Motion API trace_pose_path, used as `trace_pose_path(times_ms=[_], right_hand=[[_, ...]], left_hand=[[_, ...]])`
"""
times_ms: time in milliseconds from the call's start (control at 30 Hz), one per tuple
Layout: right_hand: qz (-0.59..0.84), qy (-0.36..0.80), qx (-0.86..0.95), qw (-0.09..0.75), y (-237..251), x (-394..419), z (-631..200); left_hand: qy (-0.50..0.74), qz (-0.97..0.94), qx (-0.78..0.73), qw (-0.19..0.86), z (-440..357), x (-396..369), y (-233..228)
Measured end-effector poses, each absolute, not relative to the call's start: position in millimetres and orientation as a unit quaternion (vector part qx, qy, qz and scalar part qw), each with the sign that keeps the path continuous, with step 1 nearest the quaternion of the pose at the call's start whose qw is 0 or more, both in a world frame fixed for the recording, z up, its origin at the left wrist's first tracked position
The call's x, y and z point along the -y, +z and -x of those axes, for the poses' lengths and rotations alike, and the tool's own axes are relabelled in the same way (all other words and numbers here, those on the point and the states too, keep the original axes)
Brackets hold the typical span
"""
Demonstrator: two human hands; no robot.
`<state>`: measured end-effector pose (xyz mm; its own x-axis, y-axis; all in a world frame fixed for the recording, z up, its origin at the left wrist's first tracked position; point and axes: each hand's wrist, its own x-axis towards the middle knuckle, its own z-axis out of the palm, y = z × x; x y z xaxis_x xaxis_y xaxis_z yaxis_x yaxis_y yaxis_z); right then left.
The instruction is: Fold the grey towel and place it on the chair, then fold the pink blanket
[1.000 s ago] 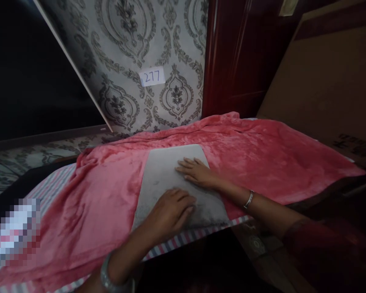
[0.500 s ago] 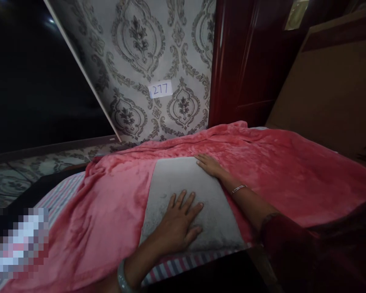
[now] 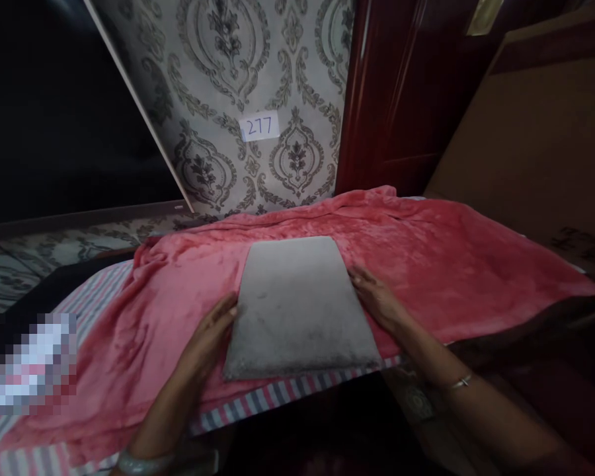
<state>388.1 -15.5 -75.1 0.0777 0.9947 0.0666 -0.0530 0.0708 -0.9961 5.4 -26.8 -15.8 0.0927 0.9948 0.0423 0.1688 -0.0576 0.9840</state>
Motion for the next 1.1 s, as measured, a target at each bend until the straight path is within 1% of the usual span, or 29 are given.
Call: trace_pose_path(times_ms=[67, 133, 233, 367, 600, 767, 1000, 1100], right_hand=[[0.437, 0.558, 0.409, 0.575, -70.6, 37.3, -381.2], [0.397, 0.620, 0.348, 0.580, -64.2, 48.9, -374.3], [0.369, 0.685, 0.283, 0.560, -57.9, 56.5, -368.1], [0.364, 0.712, 0.255, 0.543, -55.5, 65.7, -364.4], [0.383, 0.687, 0.244, 0.568, -42.3, 71.6, -356.9], [0.388, 0.690, 0.255, 0.555, -38.0, 75.4, -354.4], [0.392, 0.714, 0.216, 0.539, -39.1, 86.3, -353.8], [0.371, 0.722, 0.179, 0.556, -31.6, 92.0, -348.6]], left_hand=[[0.470, -0.454, -0.501, 0.567, -0.6, 31.1, -10.7], [0.474, -0.386, -0.483, 0.627, -0.4, 33.8, -3.4], [0.434, -0.361, -0.455, 0.688, 0.3, 31.8, 3.3], [0.367, -0.357, -0.436, 0.740, 5.7, 21.2, -2.4], [0.386, -0.313, -0.434, 0.752, -3.4, 12.5, -12.6], [0.387, -0.291, -0.461, 0.744, -10.1, 13.6, -14.2], [0.374, -0.359, -0.480, 0.708, -21.7, 25.8, -5.3], [0.378, -0.378, -0.483, 0.693, -27.1, 31.4, 1.5]])
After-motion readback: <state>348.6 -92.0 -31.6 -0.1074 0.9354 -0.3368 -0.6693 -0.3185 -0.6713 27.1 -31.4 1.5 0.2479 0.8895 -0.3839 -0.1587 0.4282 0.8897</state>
